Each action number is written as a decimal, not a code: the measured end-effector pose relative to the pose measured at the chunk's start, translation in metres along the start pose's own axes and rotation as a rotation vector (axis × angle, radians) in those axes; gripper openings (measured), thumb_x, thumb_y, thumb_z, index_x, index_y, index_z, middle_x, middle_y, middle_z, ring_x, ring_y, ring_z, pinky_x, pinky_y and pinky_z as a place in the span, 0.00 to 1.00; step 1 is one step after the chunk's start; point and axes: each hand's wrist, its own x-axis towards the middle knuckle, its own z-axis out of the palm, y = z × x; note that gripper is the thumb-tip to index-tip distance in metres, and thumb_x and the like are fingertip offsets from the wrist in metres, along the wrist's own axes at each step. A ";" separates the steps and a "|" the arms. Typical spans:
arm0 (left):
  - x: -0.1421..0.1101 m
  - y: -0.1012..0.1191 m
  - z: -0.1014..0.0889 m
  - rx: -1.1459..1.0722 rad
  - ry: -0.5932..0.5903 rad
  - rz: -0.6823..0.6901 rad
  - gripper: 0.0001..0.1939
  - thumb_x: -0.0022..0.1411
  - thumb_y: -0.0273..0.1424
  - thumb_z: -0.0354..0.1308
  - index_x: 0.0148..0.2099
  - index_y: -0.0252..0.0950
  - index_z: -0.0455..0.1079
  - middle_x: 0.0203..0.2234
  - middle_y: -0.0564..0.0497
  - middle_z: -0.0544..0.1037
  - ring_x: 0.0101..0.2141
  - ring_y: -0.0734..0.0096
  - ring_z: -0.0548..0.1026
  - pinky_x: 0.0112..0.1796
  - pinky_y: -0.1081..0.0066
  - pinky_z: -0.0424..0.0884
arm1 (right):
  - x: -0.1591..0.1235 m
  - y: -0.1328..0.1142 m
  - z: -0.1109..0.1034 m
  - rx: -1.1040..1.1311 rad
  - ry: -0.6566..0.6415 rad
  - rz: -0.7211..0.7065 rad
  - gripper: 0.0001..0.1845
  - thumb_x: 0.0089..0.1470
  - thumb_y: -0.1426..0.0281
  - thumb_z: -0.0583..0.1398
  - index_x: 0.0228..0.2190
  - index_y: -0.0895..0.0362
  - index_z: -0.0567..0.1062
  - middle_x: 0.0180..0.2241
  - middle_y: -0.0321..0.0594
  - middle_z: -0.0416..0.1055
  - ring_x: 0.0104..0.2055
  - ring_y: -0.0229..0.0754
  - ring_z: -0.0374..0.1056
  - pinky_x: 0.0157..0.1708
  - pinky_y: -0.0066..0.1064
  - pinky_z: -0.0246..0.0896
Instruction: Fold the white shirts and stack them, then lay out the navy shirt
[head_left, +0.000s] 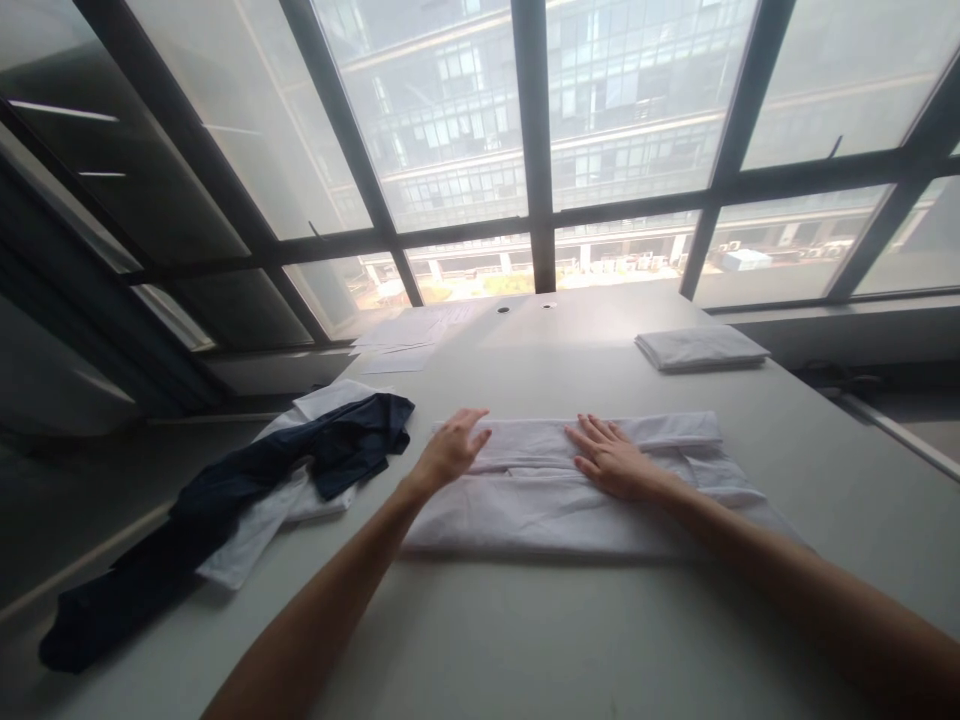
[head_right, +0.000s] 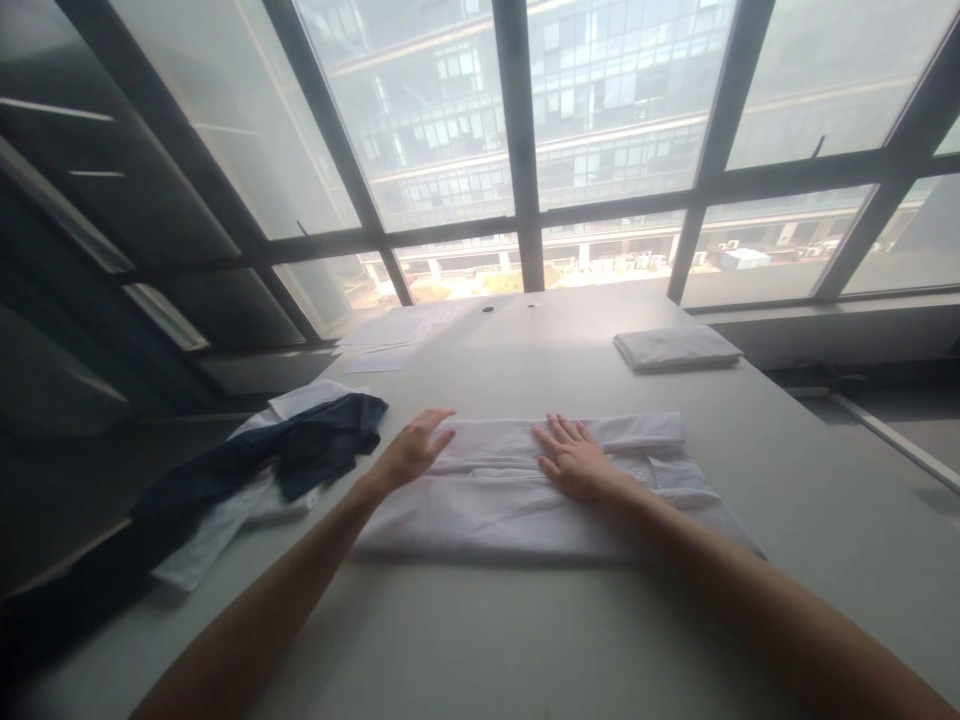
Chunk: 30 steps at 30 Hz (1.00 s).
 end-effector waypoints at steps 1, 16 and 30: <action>0.000 0.010 0.013 0.018 -0.015 0.037 0.26 0.73 0.41 0.48 0.66 0.33 0.65 0.62 0.39 0.69 0.63 0.56 0.66 0.63 0.57 0.60 | 0.001 0.002 -0.002 0.048 0.007 0.025 0.38 0.64 0.56 0.54 0.70 0.57 0.55 0.73 0.53 0.41 0.75 0.57 0.34 0.70 0.55 0.35; -0.007 0.015 0.064 0.228 -0.183 0.035 0.30 0.77 0.47 0.40 0.75 0.46 0.50 0.72 0.45 0.50 0.71 0.47 0.48 0.65 0.41 0.48 | -0.013 0.057 -0.027 -0.107 -0.068 0.406 0.42 0.66 0.45 0.42 0.71 0.57 0.50 0.74 0.53 0.35 0.75 0.57 0.29 0.69 0.57 0.29; -0.004 0.012 0.067 0.224 -0.180 0.041 0.29 0.77 0.46 0.40 0.75 0.46 0.51 0.72 0.45 0.50 0.71 0.47 0.48 0.65 0.41 0.49 | -0.069 0.176 -0.041 0.315 0.460 0.480 0.32 0.67 0.61 0.40 0.66 0.58 0.63 0.67 0.53 0.59 0.71 0.53 0.52 0.68 0.58 0.43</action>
